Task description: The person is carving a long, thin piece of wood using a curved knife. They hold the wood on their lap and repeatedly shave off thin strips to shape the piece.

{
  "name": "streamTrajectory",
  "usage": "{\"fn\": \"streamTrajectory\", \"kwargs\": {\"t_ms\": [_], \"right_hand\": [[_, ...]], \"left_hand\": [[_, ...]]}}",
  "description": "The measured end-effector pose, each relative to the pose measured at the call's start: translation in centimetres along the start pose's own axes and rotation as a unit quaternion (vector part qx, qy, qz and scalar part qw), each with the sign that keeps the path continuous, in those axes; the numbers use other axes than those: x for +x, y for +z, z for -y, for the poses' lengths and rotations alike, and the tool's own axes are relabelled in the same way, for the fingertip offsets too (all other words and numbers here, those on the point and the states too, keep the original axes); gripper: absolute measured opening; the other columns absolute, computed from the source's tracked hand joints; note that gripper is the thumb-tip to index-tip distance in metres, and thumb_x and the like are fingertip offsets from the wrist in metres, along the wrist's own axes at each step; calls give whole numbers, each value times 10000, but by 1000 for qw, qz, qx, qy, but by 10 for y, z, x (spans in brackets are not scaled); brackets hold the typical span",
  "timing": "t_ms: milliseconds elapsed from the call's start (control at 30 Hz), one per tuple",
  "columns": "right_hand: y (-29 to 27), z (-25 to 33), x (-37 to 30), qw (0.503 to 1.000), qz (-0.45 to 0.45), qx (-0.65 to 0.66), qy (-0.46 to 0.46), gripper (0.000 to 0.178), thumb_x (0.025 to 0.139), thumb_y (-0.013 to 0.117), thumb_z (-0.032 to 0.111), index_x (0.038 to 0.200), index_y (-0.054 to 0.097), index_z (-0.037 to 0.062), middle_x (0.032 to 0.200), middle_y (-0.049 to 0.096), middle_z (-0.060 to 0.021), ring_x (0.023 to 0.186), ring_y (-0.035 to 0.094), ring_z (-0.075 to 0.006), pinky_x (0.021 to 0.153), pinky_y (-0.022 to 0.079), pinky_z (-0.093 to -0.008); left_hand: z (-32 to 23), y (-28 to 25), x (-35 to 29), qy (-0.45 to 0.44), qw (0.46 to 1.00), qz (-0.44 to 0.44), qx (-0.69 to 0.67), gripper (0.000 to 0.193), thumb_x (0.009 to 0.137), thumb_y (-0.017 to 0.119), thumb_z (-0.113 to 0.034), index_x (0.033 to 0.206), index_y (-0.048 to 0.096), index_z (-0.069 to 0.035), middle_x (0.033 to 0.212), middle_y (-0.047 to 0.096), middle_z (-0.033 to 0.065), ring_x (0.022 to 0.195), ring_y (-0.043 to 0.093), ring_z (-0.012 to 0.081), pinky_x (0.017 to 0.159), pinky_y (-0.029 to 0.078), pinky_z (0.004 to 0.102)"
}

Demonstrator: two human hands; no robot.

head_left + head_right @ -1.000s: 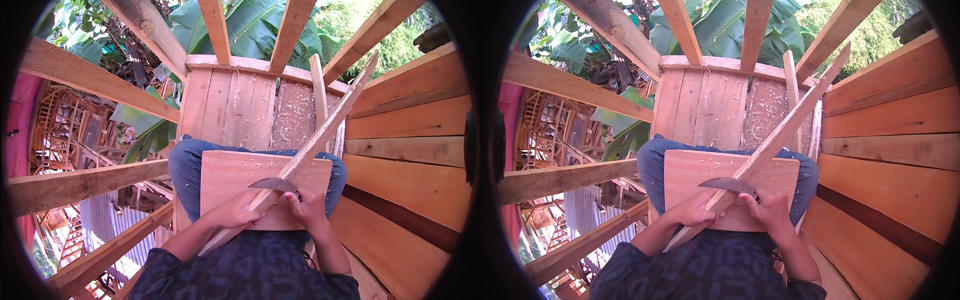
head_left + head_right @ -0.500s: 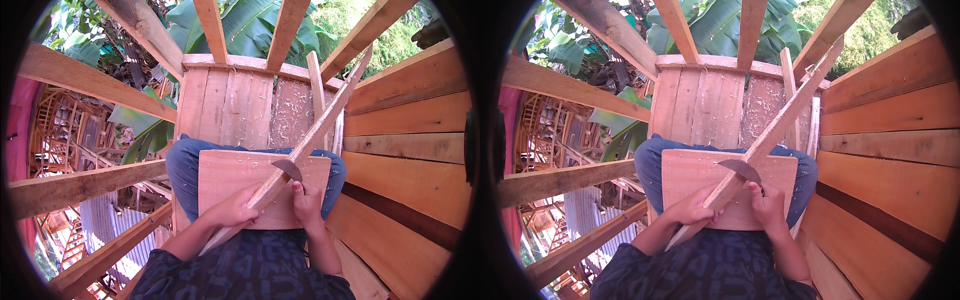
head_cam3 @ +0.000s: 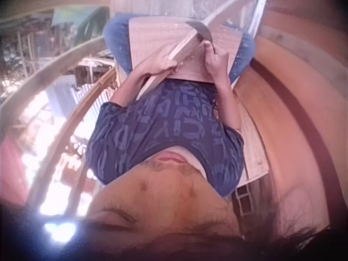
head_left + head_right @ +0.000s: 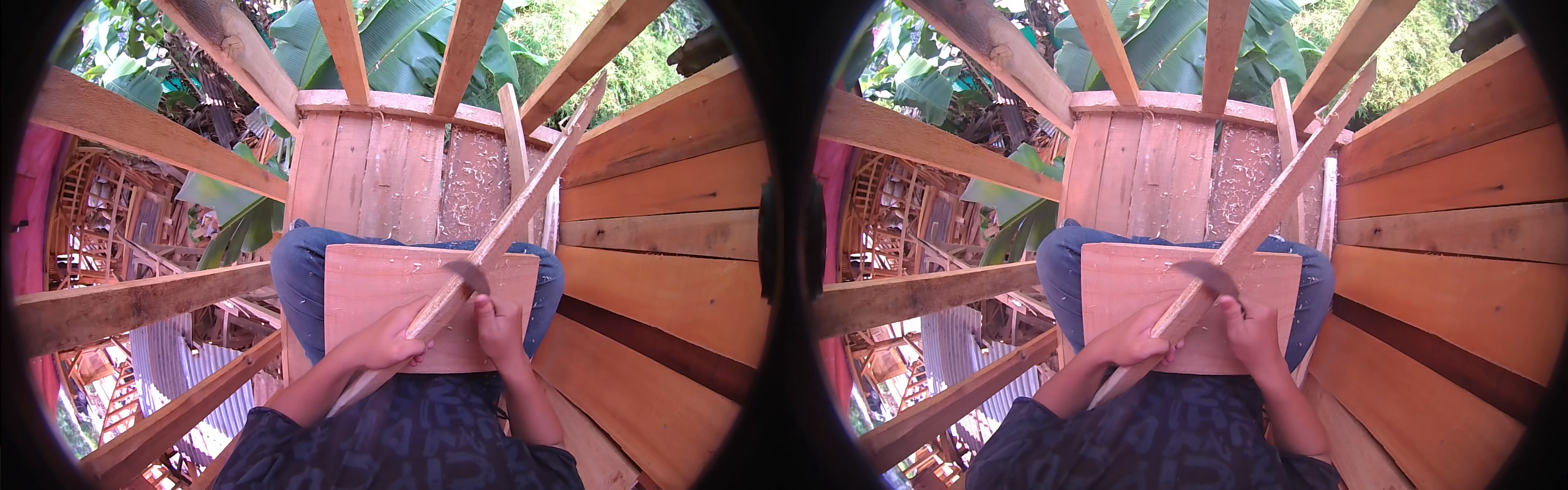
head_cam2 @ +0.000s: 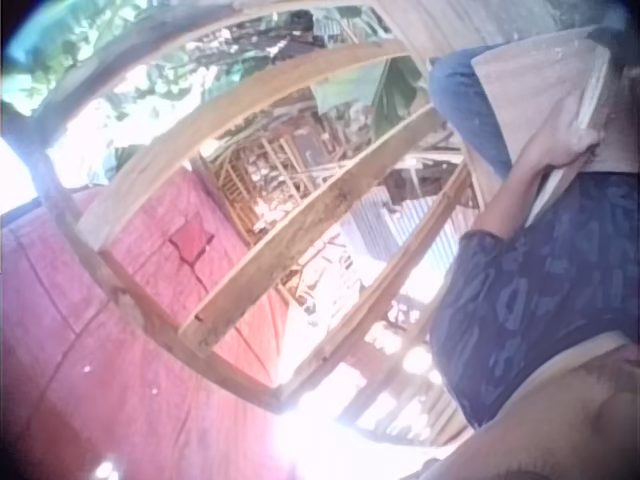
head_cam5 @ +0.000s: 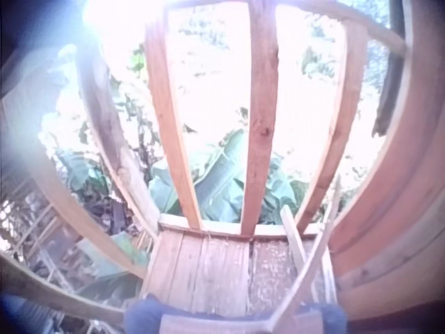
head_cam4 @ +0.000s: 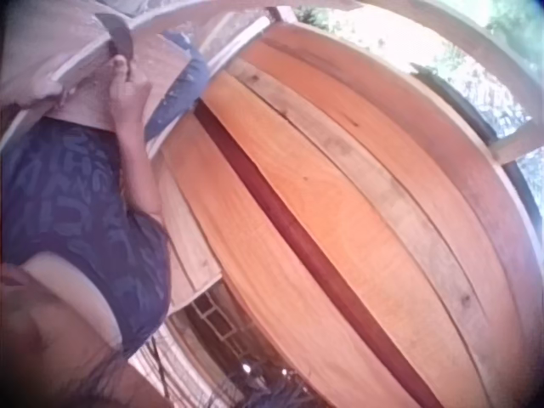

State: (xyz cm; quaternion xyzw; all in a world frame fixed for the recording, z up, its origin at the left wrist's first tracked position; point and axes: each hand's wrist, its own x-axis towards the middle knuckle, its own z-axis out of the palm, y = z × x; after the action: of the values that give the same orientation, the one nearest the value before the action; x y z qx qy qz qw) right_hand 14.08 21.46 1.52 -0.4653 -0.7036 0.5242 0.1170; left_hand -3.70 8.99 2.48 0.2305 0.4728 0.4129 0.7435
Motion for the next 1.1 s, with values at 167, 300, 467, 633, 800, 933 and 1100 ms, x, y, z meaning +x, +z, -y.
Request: {"fn": "streamTrajectory", "kwargs": {"t_ms": [167, 300, 467, 633, 800, 933, 1100], "right_hand": [[8, 4, -16, 976, 5, -145, -165, 418, 856, 664, 412, 689, 650, 29, 590, 582, -177, 554, 608, -371, 476, 453, -407], [9, 7, -8, 987, 14, -97, -125, 433, 849, 671, 416, 677, 638, 20, 586, 576, -184, 559, 612, -365, 475, 450, -408], [9, -11, -17, 986, -22, -102, -129, 446, 865, 660, 416, 711, 650, -2, 588, 577, -196, 566, 611, -378, 477, 442, -408], [-6, -4, -13, 996, -30, -50, -64, 451, 893, 633, 410, 743, 647, -15, 568, 563, -190, 523, 609, -329, 486, 433, -383], [-17, -7, 2, 990, -41, -120, -60, 455, 879, 637, 432, 753, 657, -5, 590, 558, -199, 568, 606, -376, 509, 452, -407], [0, 0, -16, 970, 19, -158, -182, 463, 894, 623, 410, 687, 601, -3, 606, 562, -199, 537, 588, -369, 485, 432, -398], [-23, -25, 9, 997, -73, 2, 5, 460, 899, 625, 394, 691, 602, -15, 582, 543, -205, 546, 595, -369, 483, 419, -389]], "left_hand": [[11, -3, -3, -13, 999, 7, 35, 417, 765, 512, -19, 1178, 462, 6, 900, 565, 98, 709, 628, 171, 629, 534, 302], [3, 0, 3, -24, 999, -11, 26, 437, 776, 513, -25, 1206, 445, 0, 905, 561, 92, 709, 625, 164, 625, 534, 296], [8, 3, -4, 10, 1000, 0, 14, 491, 805, 543, -20, 1281, 423, -4, 823, 546, 66, 639, 576, 119, 563, 498, 275], [1, 5, 0, 12, 1000, -5, 20, 494, 777, 515, -6, 1262, 423, 2, 834, 539, 70, 628, 566, 117, 555, 491, 264], [-1, 2, 0, 3, 1000, 7, 26, 601, 753, 507, -16, 1339, 374, -3, 898, 552, 83, 695, 602, 144, 622, 533, 286], [4, 2, -1, -36, 999, 0, 16, 609, 750, 510, -19, 1344, 374, -2, 896, 549, 82, 697, 597, 143, 620, 526, 285], [-1, 2, 0, 1, 999, 15, 38, 614, 744, 518, -29, 1340, 378, 0, 901, 552, 86, 722, 593, 142, 626, 523, 290]]}}
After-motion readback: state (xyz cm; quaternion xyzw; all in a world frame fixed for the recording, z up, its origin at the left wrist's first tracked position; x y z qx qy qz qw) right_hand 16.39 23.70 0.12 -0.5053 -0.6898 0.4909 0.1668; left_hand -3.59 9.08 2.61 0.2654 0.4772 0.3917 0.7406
